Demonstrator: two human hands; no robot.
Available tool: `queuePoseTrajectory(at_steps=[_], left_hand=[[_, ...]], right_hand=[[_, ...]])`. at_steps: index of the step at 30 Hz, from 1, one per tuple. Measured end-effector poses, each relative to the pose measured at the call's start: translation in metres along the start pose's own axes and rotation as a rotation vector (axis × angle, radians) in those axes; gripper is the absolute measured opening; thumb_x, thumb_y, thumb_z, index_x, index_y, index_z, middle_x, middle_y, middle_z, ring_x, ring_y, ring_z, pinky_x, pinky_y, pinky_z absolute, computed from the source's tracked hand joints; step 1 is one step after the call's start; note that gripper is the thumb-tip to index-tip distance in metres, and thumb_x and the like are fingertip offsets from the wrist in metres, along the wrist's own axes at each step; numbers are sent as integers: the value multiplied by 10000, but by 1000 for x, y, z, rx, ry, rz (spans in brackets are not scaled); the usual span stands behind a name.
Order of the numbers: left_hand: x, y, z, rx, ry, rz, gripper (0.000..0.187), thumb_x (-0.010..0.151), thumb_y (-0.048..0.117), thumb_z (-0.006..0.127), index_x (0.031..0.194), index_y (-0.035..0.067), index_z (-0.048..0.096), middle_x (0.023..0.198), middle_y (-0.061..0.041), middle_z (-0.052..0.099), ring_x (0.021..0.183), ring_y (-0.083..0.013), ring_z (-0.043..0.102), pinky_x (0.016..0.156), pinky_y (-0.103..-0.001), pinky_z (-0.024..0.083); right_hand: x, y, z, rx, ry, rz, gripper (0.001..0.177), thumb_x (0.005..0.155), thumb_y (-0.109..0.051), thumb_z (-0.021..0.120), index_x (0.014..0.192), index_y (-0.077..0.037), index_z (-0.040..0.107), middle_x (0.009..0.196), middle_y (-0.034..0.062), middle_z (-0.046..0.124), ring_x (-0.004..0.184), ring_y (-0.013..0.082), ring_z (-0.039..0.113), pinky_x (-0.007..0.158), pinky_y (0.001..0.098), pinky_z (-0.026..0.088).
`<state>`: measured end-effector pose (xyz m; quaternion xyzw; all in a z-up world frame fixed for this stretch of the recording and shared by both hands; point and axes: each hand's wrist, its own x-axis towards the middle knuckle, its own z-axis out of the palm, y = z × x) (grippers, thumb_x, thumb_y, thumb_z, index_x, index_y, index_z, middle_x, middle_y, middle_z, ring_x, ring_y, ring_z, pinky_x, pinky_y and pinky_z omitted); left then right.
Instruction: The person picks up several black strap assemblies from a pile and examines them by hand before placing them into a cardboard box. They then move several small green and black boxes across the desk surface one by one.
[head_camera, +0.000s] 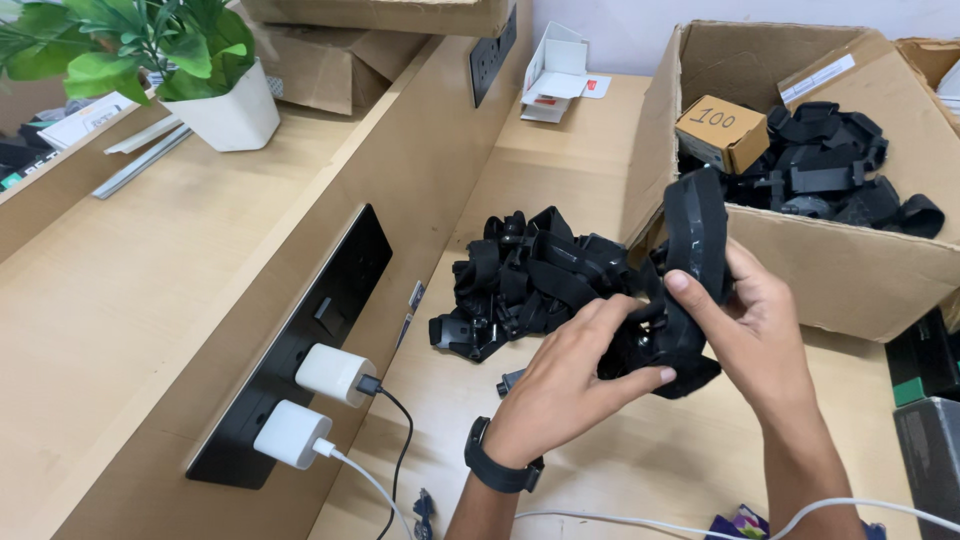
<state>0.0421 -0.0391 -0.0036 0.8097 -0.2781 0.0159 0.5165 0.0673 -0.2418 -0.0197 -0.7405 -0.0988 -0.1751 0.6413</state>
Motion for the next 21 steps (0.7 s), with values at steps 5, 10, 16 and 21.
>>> queuePoseTrajectory(at_steps=[5, 10, 16, 21], left_hand=[[-2, -1, -8, -153, -22, 116, 568, 939, 373, 715, 1328, -22, 590, 1192, -130, 639, 1088, -258, 647, 944, -358, 514], [6, 0, -8, -277, 138, 3, 505, 976, 362, 641, 1280, -37, 579, 1143, -142, 602, 1037, -258, 623, 884, -361, 509], [10, 0, -11, -84, 486, 26, 450, 1040, 337, 543, 1314, -20, 557, 1233, -148, 584, 1184, -309, 536, 1017, -405, 431], [10, -1, -3, 29, 406, 8, 467, 1058, 352, 527, 1334, -22, 568, 1286, -195, 534, 1229, -352, 508, 1035, -442, 402]], right_hand=[[12, 8, -5, -188, -45, -220, 585, 1062, -438, 601, 1390, 15, 430, 1446, 167, 425, 1364, 229, 464, 1105, 346, 397], [14, 16, -6, 304, -425, 29, 922, 972, -687, 447, 1576, -5, 303, 1536, 158, 490, 1441, 256, 485, 1176, 410, 370], [4, 22, 25, 393, -660, -5, 928, 967, -393, 674, 1626, -95, 93, 1387, 186, 497, 1051, 295, 691, 816, 450, 626], [6, 22, 47, 331, -363, 238, 628, 951, -249, 660, 1450, 8, 379, 904, 127, 677, 635, 185, 717, 509, 320, 593]])
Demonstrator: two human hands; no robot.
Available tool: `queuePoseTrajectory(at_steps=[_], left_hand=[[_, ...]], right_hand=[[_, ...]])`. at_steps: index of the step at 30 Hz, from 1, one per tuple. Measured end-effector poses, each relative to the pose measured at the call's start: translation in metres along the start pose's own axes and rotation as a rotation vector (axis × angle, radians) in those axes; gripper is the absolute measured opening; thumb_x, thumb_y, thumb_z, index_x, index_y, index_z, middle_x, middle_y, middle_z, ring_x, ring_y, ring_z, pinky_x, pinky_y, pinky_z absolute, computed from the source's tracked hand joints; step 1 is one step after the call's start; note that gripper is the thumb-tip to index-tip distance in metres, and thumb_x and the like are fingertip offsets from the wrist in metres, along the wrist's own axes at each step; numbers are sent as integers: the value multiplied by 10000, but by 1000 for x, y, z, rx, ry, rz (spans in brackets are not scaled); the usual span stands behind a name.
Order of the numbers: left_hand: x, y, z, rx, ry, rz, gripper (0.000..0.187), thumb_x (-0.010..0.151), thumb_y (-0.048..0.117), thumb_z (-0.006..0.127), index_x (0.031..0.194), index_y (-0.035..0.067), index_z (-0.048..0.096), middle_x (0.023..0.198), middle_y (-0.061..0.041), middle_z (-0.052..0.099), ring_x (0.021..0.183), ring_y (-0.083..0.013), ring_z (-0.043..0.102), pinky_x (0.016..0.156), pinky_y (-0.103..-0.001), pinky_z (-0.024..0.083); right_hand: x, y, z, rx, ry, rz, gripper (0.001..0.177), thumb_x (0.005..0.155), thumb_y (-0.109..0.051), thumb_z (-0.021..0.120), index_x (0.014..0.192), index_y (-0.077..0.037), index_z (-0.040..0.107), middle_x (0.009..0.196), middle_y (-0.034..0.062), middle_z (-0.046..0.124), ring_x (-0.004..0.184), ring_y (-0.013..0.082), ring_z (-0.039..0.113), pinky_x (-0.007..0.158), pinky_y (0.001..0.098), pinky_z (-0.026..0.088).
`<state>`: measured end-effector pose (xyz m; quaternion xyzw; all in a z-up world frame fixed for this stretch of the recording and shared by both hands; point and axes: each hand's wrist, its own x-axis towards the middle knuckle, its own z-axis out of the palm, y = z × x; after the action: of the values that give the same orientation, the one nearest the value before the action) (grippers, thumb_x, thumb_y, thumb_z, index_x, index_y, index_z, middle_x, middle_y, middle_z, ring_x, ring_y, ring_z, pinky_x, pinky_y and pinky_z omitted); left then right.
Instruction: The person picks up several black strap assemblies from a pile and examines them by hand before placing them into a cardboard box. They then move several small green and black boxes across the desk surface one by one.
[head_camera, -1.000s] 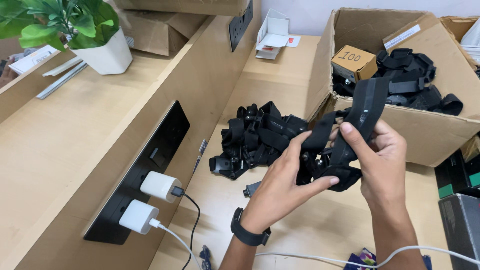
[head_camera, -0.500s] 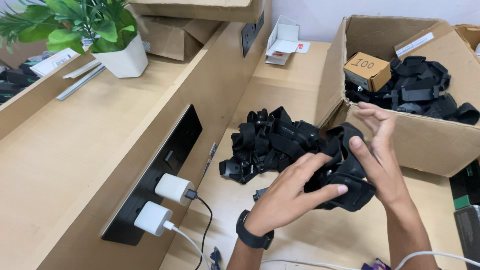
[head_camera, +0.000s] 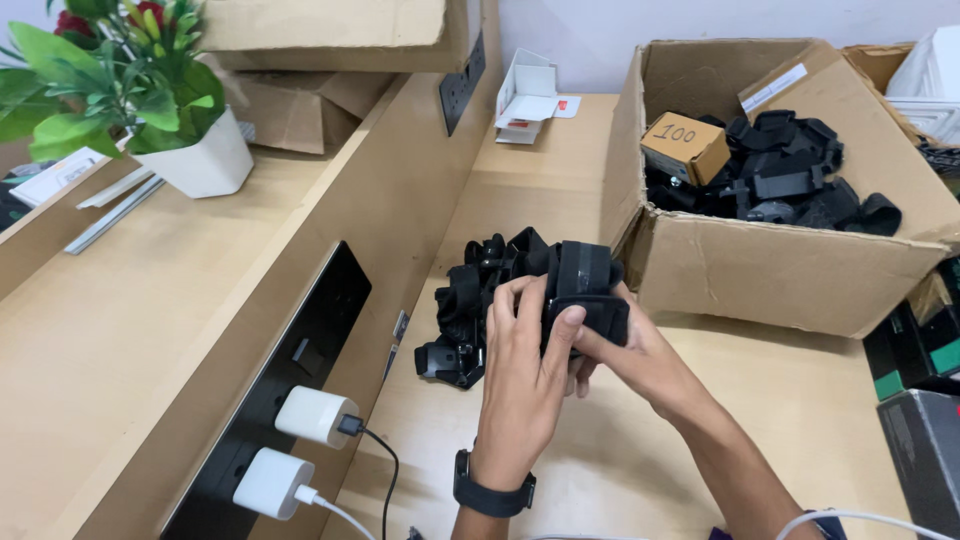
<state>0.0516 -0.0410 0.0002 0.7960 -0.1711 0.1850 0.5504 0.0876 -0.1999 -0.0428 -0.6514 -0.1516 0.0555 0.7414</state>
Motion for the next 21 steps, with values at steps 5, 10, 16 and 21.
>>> queuePoseTrajectory(at_steps=[5, 10, 16, 21], left_hand=[[1, 4, 2, 328, 6, -60, 464, 1005, 402, 595, 1185, -25, 608, 970, -202, 676, 1012, -369, 619, 1012, -458, 392], [7, 5, -3, 329, -135, -239, 474, 945, 457, 594, 1075, 4, 652, 824, -140, 730, 818, -322, 677, 870, -430, 480], [4, -11, 2, 407, -214, -148, 530, 946, 501, 601, 1014, -17, 688, 889, -178, 721, 854, -356, 653, 878, -457, 472], [3, -22, 6, 392, -209, -106, 565, 939, 513, 607, 1045, -37, 679, 956, -192, 714, 900, -367, 664, 867, -457, 486]], right_hand=[[-3, -22, -36, -182, -29, 242, 560, 858, -270, 723, 1335, -17, 575, 714, 49, 597, 359, 98, 501, 295, 261, 389], [-12, -30, -87, -361, -227, 350, 570, 776, -241, 800, 1291, -39, 659, 678, 42, 575, 353, 66, 441, 269, 242, 343], [-18, -2, -171, -216, 86, 283, 586, 846, -258, 759, 1319, 36, 577, 795, 76, 643, 397, 105, 489, 302, 252, 373], [-14, -14, -177, 375, 390, -233, 697, 1011, -297, 569, 1533, 75, 293, 1351, 196, 658, 1150, 271, 780, 934, 294, 586]])
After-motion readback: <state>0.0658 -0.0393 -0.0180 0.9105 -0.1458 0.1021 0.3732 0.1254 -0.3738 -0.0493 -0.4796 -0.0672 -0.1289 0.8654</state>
